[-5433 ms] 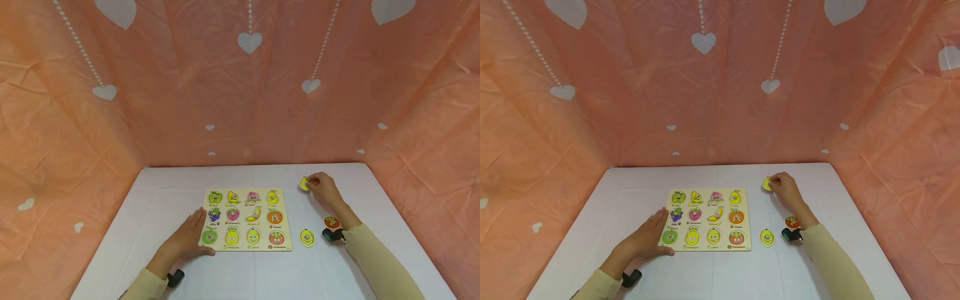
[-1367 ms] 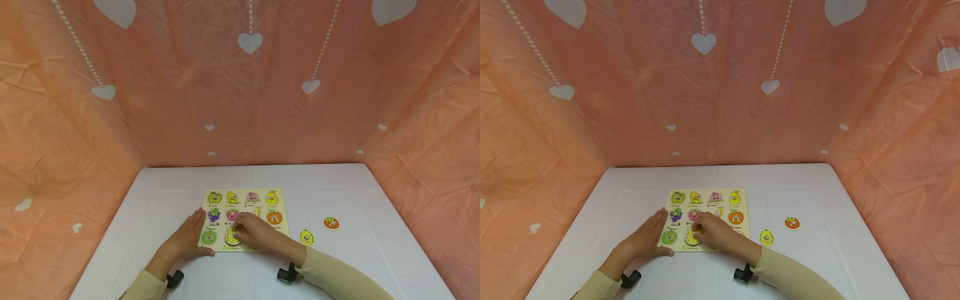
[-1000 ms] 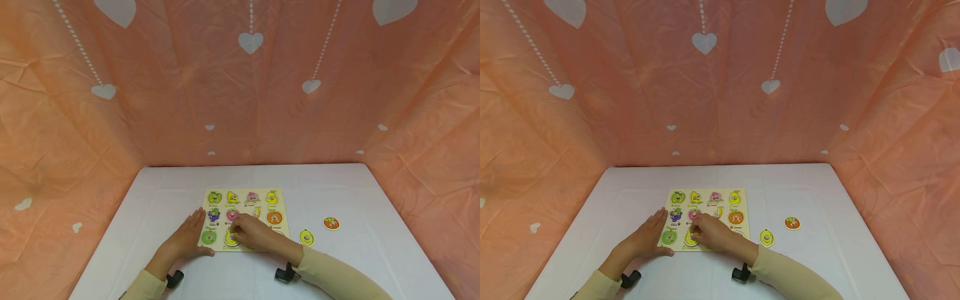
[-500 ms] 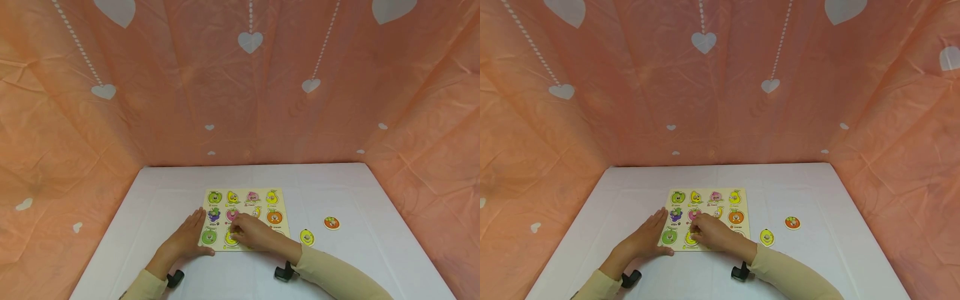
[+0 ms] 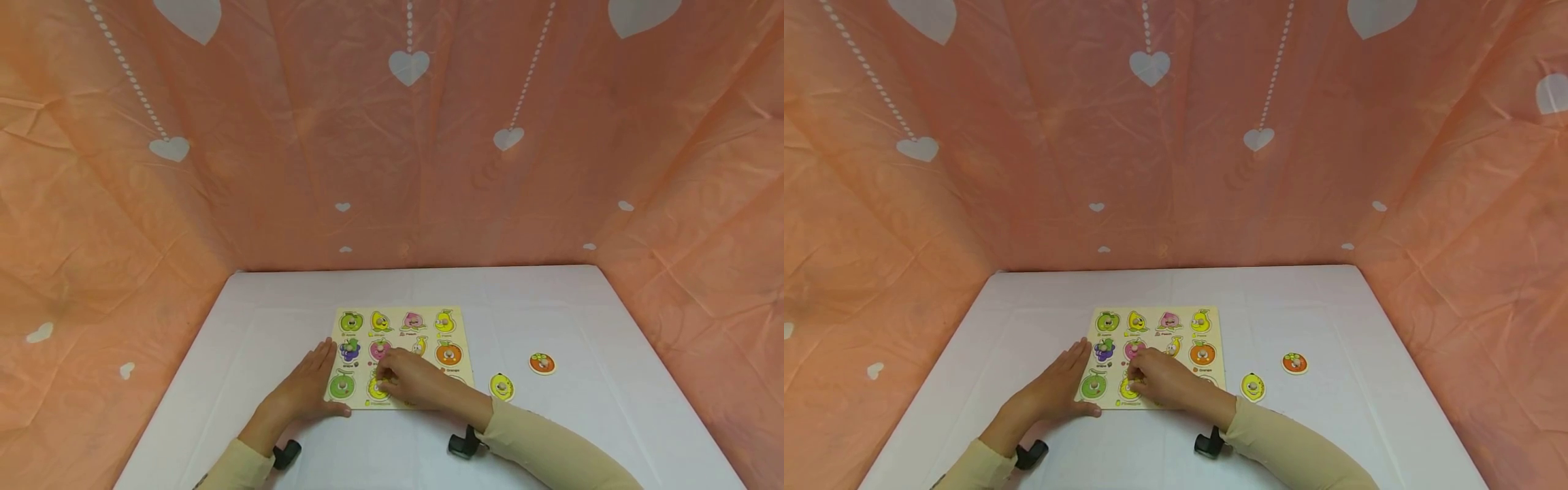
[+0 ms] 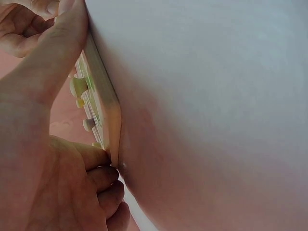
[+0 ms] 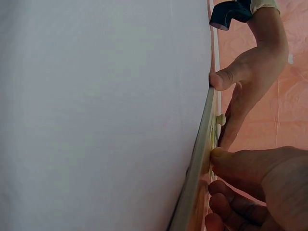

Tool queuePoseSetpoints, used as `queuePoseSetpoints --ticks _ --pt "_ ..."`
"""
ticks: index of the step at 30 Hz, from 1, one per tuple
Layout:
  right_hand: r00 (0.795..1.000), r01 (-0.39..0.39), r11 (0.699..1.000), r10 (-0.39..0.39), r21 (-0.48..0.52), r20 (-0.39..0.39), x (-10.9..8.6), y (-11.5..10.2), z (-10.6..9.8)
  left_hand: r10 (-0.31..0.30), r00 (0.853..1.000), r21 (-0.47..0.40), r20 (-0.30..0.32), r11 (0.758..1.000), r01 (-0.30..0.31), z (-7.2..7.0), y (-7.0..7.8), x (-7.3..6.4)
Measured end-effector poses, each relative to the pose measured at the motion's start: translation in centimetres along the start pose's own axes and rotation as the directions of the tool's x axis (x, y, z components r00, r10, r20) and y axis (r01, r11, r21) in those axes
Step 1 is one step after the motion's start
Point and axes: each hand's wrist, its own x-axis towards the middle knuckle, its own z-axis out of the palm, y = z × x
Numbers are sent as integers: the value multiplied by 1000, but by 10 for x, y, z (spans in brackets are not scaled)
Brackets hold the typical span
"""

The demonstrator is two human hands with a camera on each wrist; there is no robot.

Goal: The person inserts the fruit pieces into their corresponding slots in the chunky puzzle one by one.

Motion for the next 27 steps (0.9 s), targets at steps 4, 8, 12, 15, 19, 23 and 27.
queuePoseSetpoints --ticks 4,8,12,15,19,23,27 --pt "1000 -6 1000 6 -8 2 -1 -1 -1 2 1000 -5 -1 1000 -2 0 1 0" --pt "1000 4 1000 -4 -5 -3 -4 -2 -4 -4 1000 -11 2 1000 4 -2 2 0" --pt "1000 5 1000 -5 5 -12 -8 -2 -8 -7 1000 -10 6 1000 7 -3 2 1" --pt "1000 -9 1000 10 13 -27 -12 0 -12 -5 1000 -11 3 1000 5 -2 2 1" --pt "999 -17 999 19 46 -50 -19 5 -18 -4 1000 -17 -3 1000 4 -2 2 2" --pt "997 -36 997 41 74 -67 -27 9 -25 -3 1000 -21 -5 1000 2 -1 1 2" --pt "992 -65 993 75 94 -102 -35 12 -32 -2 1000 -10 2 1000 2 -1 1 1"
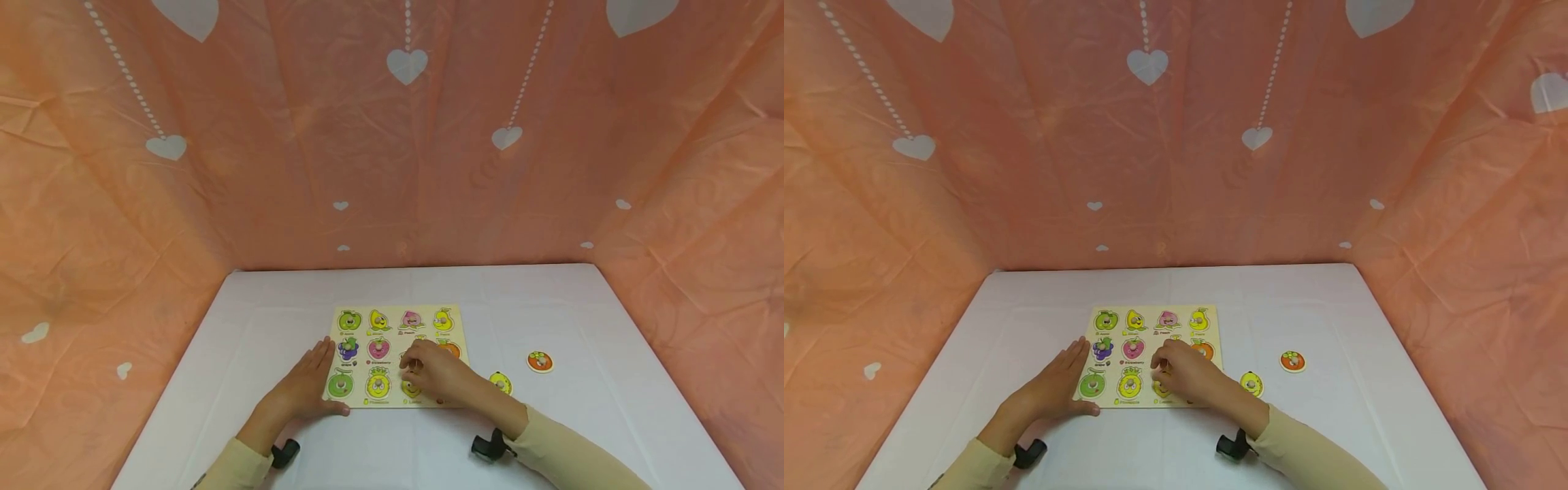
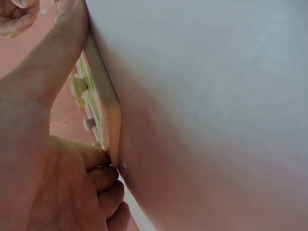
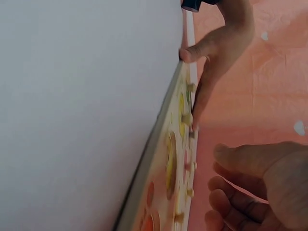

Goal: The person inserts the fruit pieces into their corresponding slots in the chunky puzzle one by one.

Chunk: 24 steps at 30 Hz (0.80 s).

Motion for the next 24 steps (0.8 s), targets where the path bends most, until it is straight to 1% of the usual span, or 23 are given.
queuePoseSetpoints --ticks 5,8,12,15,19,21,24 --pt "998 -13 999 16 39 -57 -10 6 -11 -6 1000 -8 2 1000 6 -1 1 0" --pt "996 -29 999 32 34 -86 -16 11 -17 -6 1000 -15 -2 1000 6 -2 2 1" --pt "991 -33 999 32 -2 -131 -24 20 -26 -2 1000 -6 -1 1000 2 -2 2 0" --pt "986 -56 998 54 -5 -160 -28 26 -31 4 1000 -3 -2 1000 -4 0 0 0" --pt "977 -117 993 120 28 -177 -34 34 -36 9 1000 -2 -5 1000 -9 0 -1 0" --pt "974 -127 991 132 41 -183 -37 38 -38 13 1000 -9 -6 1000 -13 0 -1 0" --pt "972 -116 992 124 54 -198 -43 44 -41 10 1000 -16 -3 1000 -10 0 0 0"
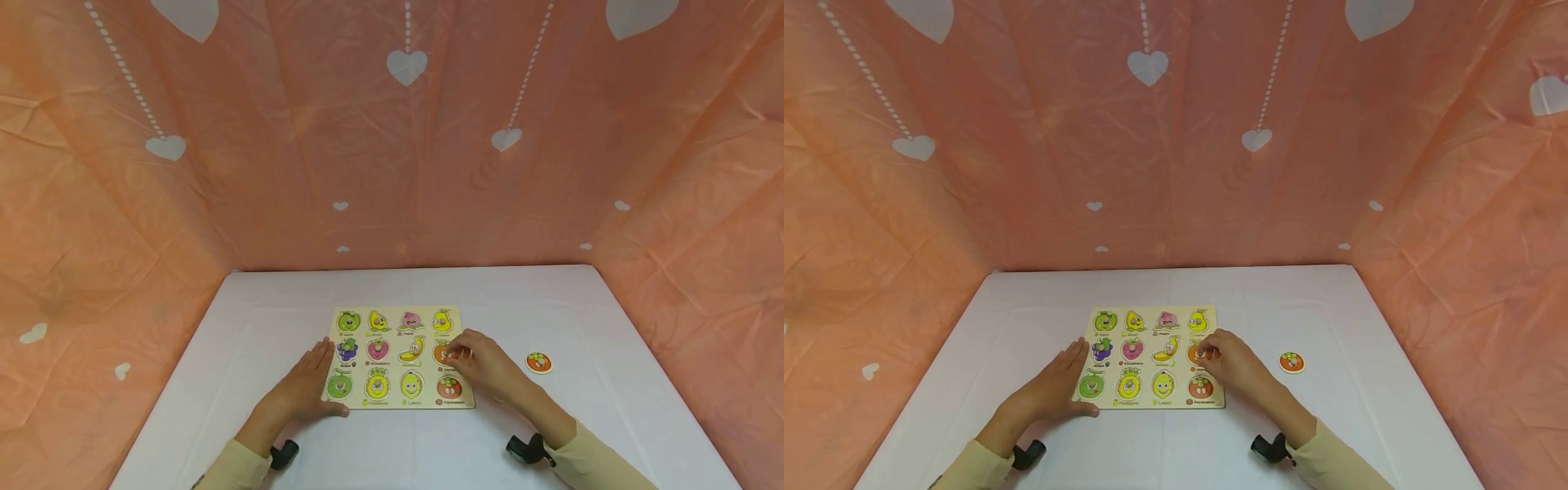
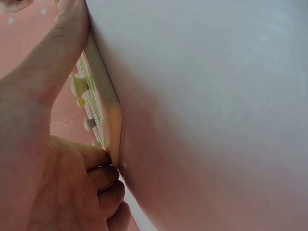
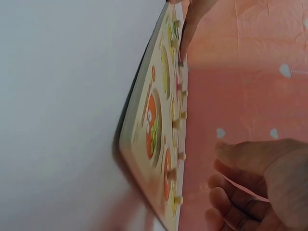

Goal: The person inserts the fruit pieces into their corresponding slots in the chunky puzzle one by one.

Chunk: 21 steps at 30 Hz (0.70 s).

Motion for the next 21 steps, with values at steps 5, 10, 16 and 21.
queuePoseSetpoints --ticks 5,10,16,21 --pt "999 25 999 -26 -27 -37 -7 10 -6 0 1000 7 0 1000 0 1 0 1" --pt "999 -17 998 15 -53 -40 -14 15 -12 -5 1000 10 -1 1000 5 2 -1 0" --pt "999 -41 997 39 -59 -30 -24 22 -18 1 1000 -3 -14 1000 -1 3 -1 0" --pt "998 -63 996 63 -64 -11 -30 29 -23 7 1000 -3 -15 1000 -7 3 -2 0"
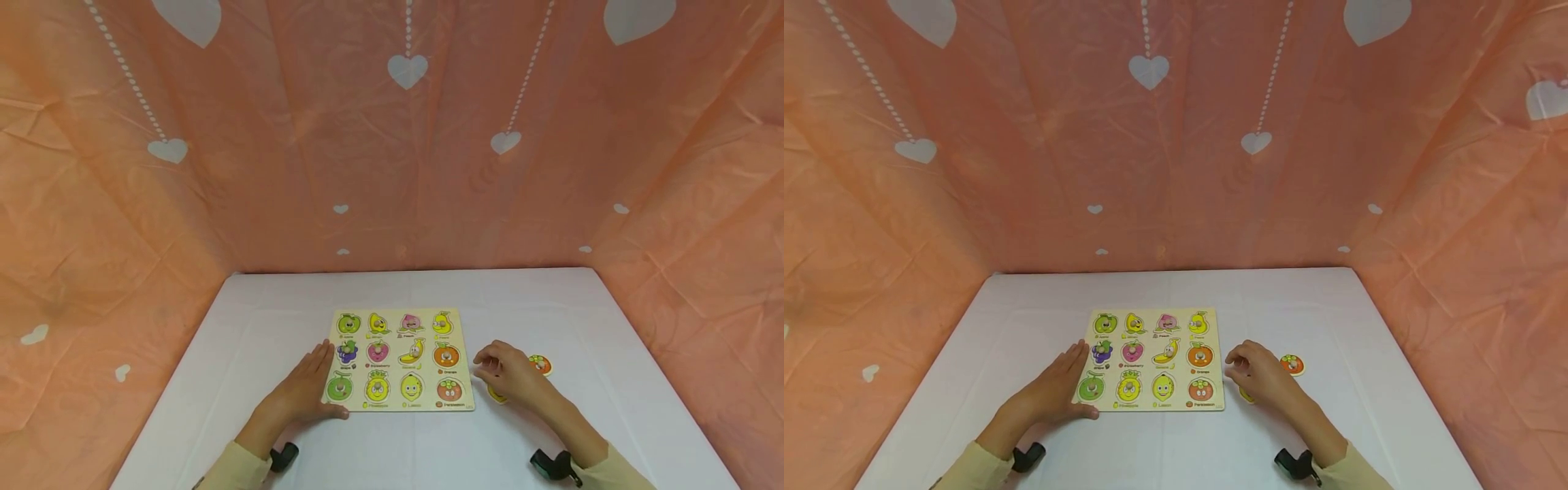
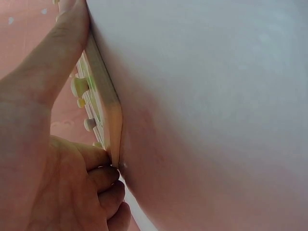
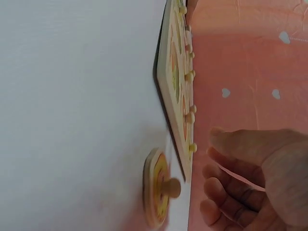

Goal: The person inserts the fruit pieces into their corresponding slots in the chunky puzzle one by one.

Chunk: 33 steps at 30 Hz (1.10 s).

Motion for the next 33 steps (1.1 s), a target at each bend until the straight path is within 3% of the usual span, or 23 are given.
queuePoseSetpoints --ticks 7,15,25,33 --pt "1000 -15 1000 15 0 14 -10 11 -5 5 1000 2 5 1000 -5 1 -2 0" --pt "999 45 998 -46 52 16 -22 24 -11 0 1000 -5 6 1000 0 1 -1 0" --pt "998 24 996 -30 89 61 -28 28 -12 1 1000 -6 10 1000 -1 0 0 1" --pt "996 56 992 -63 112 67 -30 30 -10 -7 1000 -3 12 1000 7 -2 2 1"
